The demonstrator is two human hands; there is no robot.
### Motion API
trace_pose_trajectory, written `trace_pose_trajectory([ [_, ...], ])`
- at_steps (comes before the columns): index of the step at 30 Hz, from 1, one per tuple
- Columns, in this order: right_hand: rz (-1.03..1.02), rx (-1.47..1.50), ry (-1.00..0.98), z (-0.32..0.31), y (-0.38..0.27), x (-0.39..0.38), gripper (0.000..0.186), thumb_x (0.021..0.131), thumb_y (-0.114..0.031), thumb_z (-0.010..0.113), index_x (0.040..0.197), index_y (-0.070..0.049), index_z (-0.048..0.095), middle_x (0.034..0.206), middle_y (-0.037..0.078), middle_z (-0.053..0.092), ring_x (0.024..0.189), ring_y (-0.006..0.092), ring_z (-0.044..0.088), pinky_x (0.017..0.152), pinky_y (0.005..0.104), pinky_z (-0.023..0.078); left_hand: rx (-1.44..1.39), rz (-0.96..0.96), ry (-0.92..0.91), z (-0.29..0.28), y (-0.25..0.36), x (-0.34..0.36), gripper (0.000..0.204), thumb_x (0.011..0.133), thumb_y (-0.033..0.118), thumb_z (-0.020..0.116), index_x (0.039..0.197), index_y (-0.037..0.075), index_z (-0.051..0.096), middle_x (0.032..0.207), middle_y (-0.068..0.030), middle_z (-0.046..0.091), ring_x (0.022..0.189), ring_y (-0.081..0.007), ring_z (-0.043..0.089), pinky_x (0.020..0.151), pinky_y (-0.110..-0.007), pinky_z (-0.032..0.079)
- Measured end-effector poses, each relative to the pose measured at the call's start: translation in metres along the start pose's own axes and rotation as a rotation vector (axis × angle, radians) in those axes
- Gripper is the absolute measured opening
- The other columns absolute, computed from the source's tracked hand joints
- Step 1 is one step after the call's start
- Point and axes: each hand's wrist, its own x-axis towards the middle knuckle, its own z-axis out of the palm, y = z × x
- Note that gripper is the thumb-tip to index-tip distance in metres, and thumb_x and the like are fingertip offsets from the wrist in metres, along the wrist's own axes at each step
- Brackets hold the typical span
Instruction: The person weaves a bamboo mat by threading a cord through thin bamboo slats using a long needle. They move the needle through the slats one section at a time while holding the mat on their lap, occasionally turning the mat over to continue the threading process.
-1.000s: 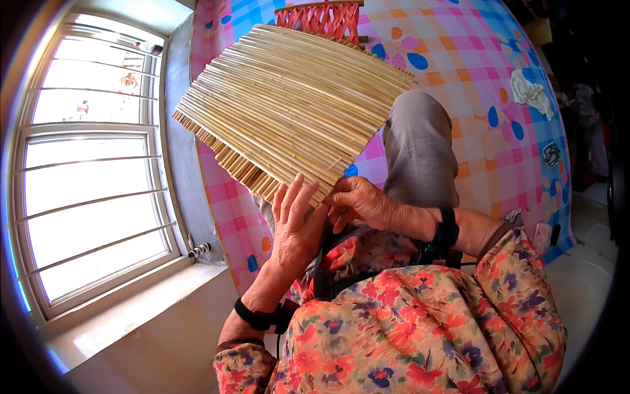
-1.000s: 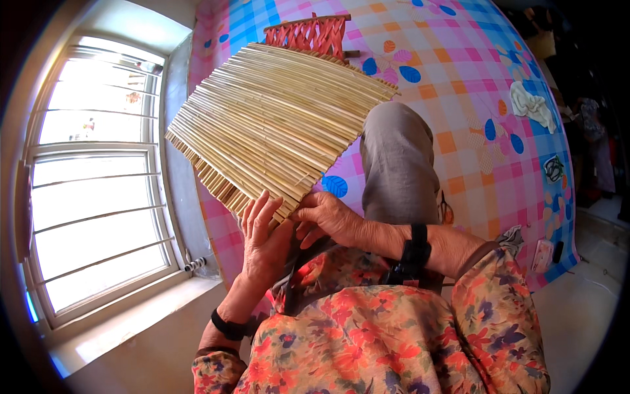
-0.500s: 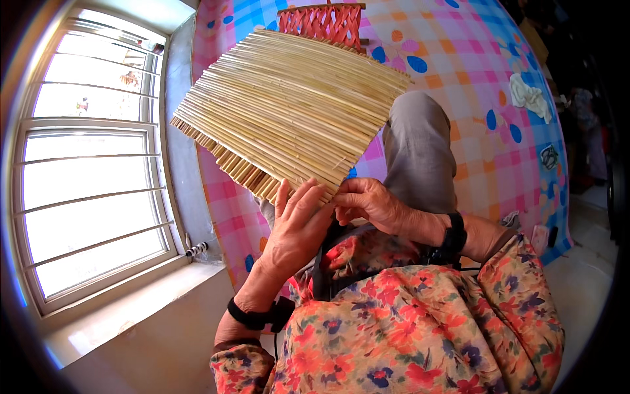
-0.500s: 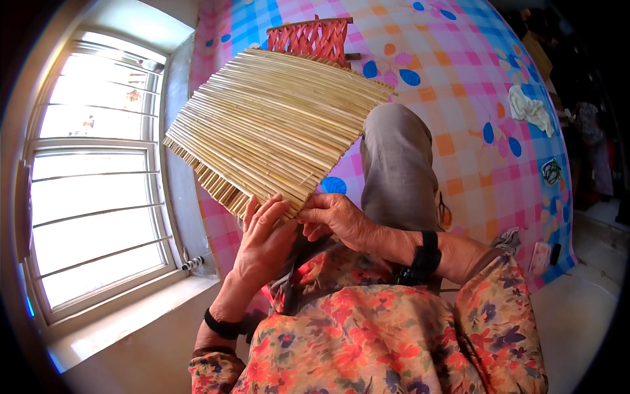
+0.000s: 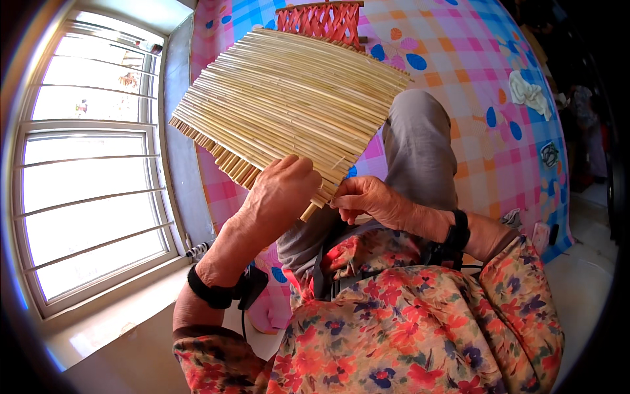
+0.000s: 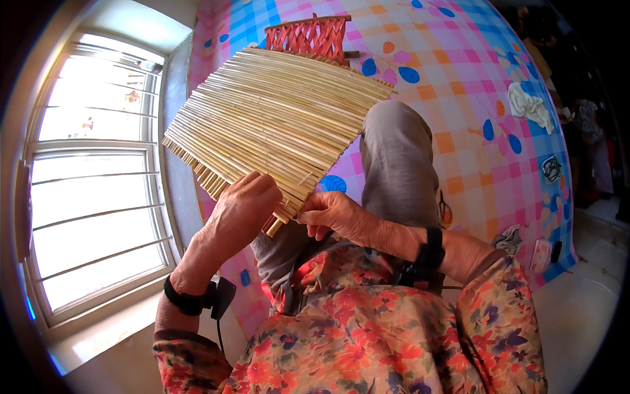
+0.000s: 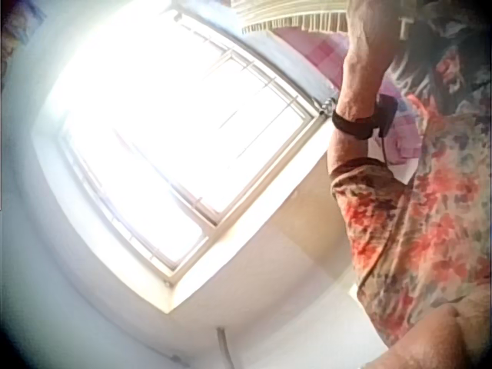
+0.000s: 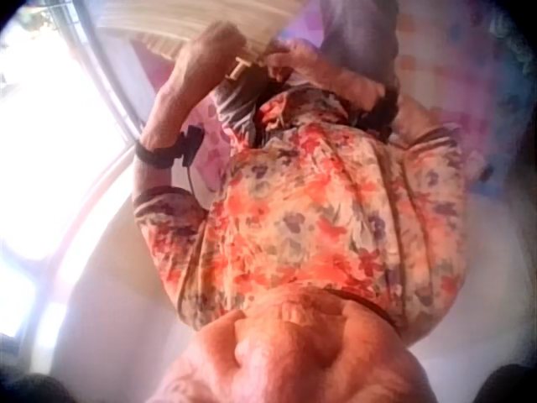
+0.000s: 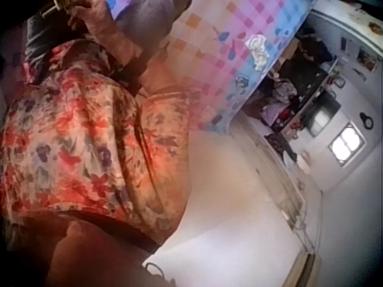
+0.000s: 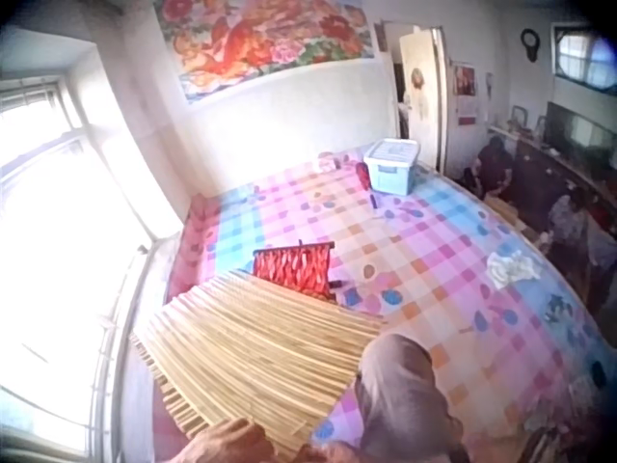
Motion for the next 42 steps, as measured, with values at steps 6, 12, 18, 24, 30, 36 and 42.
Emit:
trace_pose_trajectory([
  [6, -0.001, 0.071, 0.056, 0.005, 0.003, -0.002, 0.019, 0.088, -0.02, 0.068, 0.091, -0.003, 0.063, 0.072, 0.002, 0.061, 0.062, 0.0093, 0.058, 0.06, 0.0229, 0.048, -0.025, -0.116, -0.002, 0.006, -0.003, -0.002, 0.012, 0.072, 0.0, 0.063, 0.081, 0.002, 0.055, 0.078, -0.0084, 0.053, 0.077, -0.0273, 0.058, 0.066, -0.036, 0.05],
  [12, -0.057, 0.025, 0.038, 0.005, 0.004, 0.0, 0.019, 0.089, -0.019, 0.067, 0.093, -0.001, 0.064, 0.073, 0.003, 0.061, 0.061, 0.0094, 0.057, 0.057, 0.0229, 0.047, -0.75, -0.488, -0.086, -0.004, -0.001, -0.009, 0.012, 0.079, 0.001, 0.064, 0.091, 0.001, 0.063, 0.077, -0.0063, 0.058, 0.069, -0.0156, 0.058, 0.063, -0.028, 0.049],
  [18, -0.071, 0.068, 0.073, 0.007, 0.01, 0.0, 0.019, 0.089, -0.019, 0.067, 0.095, -0.001, 0.063, 0.081, 0.004, 0.063, 0.06, 0.0098, 0.057, 0.057, 0.0221, 0.047, -0.182, -0.121, 0.001, 0.002, -0.014, -0.011, 0.016, 0.079, 0.005, 0.067, 0.094, 0.003, 0.063, 0.089, -0.0059, 0.058, 0.071, -0.0218, 0.061, 0.064, -0.033, 0.051],
  [24, 0.019, 0.195, 0.046, 0.01, 0.006, -0.003, 0.021, 0.088, -0.021, 0.069, 0.096, -0.002, 0.063, 0.085, 0.004, 0.064, 0.06, 0.0095, 0.058, 0.054, 0.0212, 0.047, -0.072, -0.161, -0.188, -0.005, 0.001, 0.003, 0.01, 0.077, 0.003, 0.061, 0.086, 0.003, 0.056, 0.089, -0.0104, 0.054, 0.081, -0.032, 0.061, 0.067, -0.038, 0.052],
  [30, 0.057, 0.2, 0.052, 0.008, 0.007, -0.005, 0.02, 0.088, -0.02, 0.069, 0.097, -0.003, 0.064, 0.087, 0.003, 0.064, 0.06, 0.0096, 0.058, 0.055, 0.0212, 0.047, -0.228, -0.162, -0.169, -0.005, -0.003, 0.008, 0.008, 0.076, -0.001, 0.058, 0.084, 0.001, 0.056, 0.082, -0.0108, 0.058, 0.075, -0.027, 0.063, 0.064, -0.035, 0.052],
  [36, 0.02, 0.189, 0.084, 0.006, 0.009, -0.007, 0.021, 0.088, -0.02, 0.068, 0.1, -0.002, 0.063, 0.089, 0.005, 0.064, 0.062, 0.0096, 0.058, 0.055, 0.0212, 0.046, -1.05, -0.554, -0.172, -0.021, -0.005, 0.006, 0.002, 0.084, -0.002, 0.058, 0.086, -0.001, 0.059, 0.084, -0.0045, 0.064, 0.065, -0.0089, 0.061, 0.059, -0.025, 0.049],
  [42, -0.023, 0.138, 0.073, 0.008, 0.012, -0.008, 0.021, 0.089, -0.019, 0.067, 0.1, -0.001, 0.063, 0.089, 0.005, 0.063, 0.062, 0.0093, 0.057, 0.055, 0.0209, 0.046, -0.311, -0.062, -0.04, -0.007, -0.006, -0.005, 0.011, 0.08, 0.0, 0.063, 0.09, -0.001, 0.058, 0.089, -0.0094, 0.058, 0.069, -0.0261, 0.064, 0.06, -0.034, 0.052],
])
